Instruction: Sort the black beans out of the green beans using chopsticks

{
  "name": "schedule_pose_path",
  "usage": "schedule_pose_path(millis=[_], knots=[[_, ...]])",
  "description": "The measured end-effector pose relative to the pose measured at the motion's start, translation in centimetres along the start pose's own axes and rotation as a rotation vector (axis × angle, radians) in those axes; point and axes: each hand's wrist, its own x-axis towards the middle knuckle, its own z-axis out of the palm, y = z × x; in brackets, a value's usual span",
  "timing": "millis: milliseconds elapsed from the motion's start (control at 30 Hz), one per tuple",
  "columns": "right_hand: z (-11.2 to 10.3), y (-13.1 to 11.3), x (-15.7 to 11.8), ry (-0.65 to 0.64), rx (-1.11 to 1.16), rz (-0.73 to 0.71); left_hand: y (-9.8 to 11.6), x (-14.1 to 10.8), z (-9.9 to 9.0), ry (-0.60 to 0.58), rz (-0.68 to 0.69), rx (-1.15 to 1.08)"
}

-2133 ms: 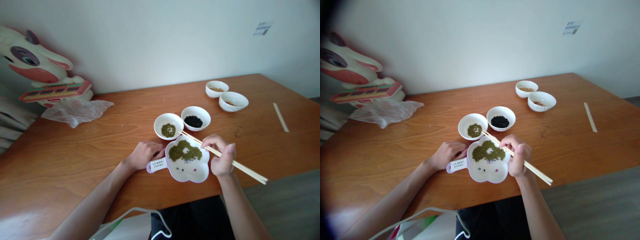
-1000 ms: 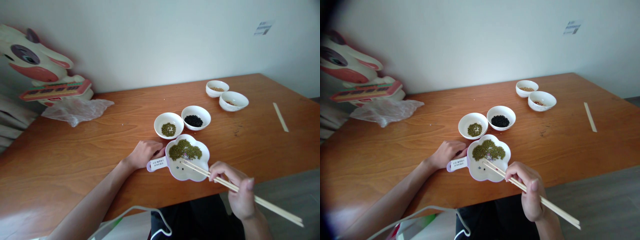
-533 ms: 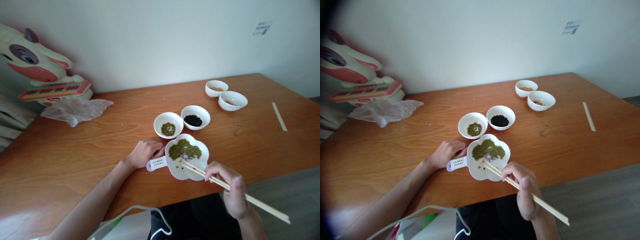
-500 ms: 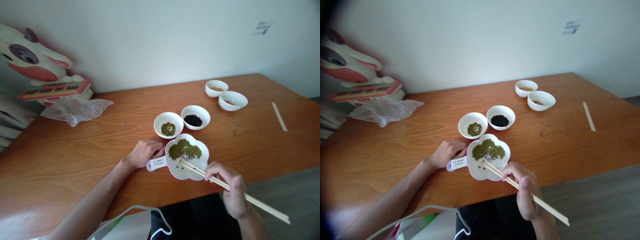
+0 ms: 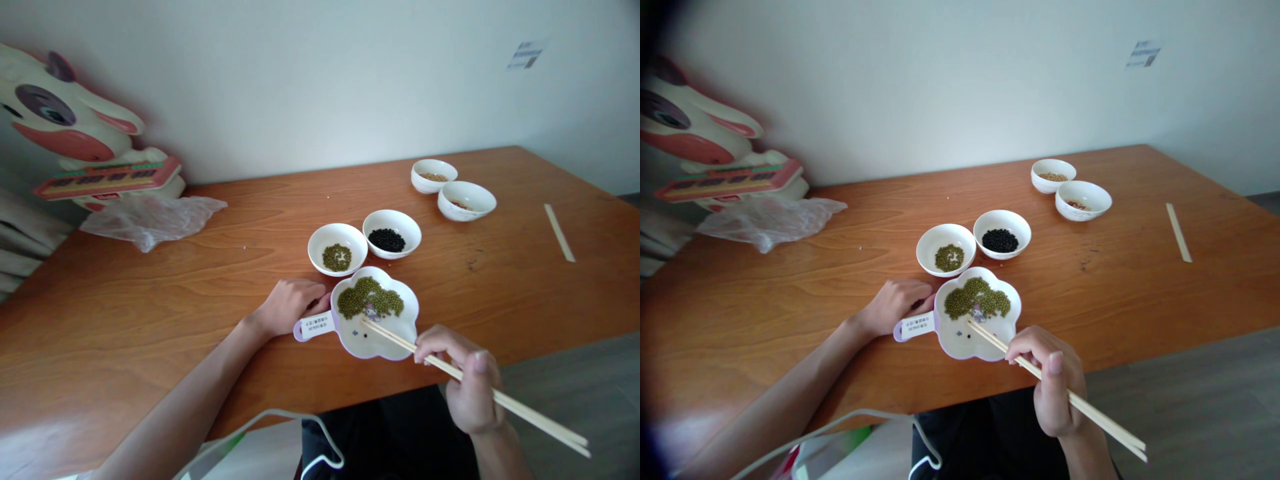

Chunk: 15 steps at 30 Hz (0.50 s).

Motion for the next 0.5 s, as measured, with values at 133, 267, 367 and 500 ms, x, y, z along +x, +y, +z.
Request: schedule_pose_path(millis=[133,267,367,500], knots=[[-0.1,0.1,-0.1,0.075,0.007,-0.049,0.0,0.0,0.0,0.013,0.007,0.011],[-0.3,-0.5,0.4,0.19,0.028,-0.107,0.0,0.0,0.0,0.024,0.011,0.011],[-0.6,-1.3,1.8,0.308,0.056,-0.154,0.0,0.0,0.0,0.017,-0.002,0.01],[-0.4,-2.3,4.8,0.471,0.111,-0.252,0.0,0.0,0.1,0.023,-0.002,0.014]])
